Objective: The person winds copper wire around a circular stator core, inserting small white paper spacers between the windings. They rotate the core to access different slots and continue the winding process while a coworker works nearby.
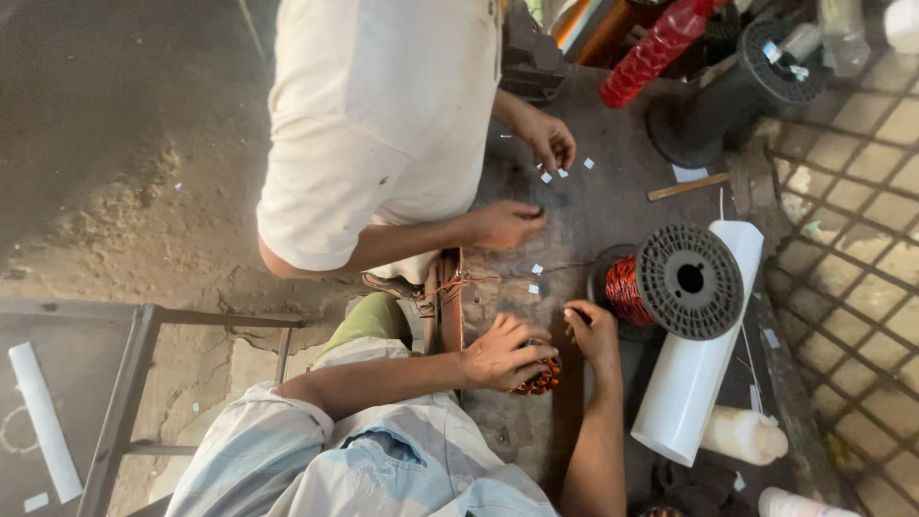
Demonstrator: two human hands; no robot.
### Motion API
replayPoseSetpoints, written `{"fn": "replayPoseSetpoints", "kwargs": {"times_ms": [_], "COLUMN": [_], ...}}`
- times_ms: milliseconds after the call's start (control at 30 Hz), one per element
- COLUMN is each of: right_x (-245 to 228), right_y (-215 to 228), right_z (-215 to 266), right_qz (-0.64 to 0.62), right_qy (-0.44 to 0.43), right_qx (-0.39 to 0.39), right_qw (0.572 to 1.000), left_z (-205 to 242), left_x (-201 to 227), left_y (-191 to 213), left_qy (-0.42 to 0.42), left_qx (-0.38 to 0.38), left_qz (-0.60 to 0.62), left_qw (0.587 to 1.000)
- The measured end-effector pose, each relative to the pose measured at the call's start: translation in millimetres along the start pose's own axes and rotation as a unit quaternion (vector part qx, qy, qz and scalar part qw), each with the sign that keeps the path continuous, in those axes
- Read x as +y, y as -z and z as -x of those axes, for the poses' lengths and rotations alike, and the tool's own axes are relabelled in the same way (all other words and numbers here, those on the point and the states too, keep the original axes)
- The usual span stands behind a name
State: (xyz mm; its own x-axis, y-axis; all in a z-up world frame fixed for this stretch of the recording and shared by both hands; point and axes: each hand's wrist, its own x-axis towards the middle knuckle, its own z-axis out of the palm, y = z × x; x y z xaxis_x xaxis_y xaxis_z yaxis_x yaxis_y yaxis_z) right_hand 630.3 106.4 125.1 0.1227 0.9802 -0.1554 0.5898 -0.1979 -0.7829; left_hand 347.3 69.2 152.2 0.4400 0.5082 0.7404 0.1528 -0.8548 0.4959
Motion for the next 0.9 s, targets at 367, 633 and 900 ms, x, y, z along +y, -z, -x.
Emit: {"fn": "replayPoseSetpoints", "kwargs": {"times_ms": [367, 633, 900], "right_x": [-60.4, -76.1, -48.1], "right_y": [-23.0, -42.7, -42.1], "right_z": [16.7, 16.6, 28.2], "right_qz": [0.108, 0.205, 0.047], "right_qy": [0.118, 0.212, 0.237], "right_qx": [0.002, -0.021, -0.003], "right_qw": [0.987, 0.955, 0.970], "left_z": [-12.0, -24.1, -23.7], "left_x": [-1.8, 0.5, -2.6], "left_y": [13.1, 20.4, 17.4], "left_qy": [-0.049, 0.052, 0.197], "left_qx": [-0.073, -0.129, -0.166], "left_qz": [0.009, 0.088, 0.177], "left_qw": [0.996, 0.986, 0.950]}}
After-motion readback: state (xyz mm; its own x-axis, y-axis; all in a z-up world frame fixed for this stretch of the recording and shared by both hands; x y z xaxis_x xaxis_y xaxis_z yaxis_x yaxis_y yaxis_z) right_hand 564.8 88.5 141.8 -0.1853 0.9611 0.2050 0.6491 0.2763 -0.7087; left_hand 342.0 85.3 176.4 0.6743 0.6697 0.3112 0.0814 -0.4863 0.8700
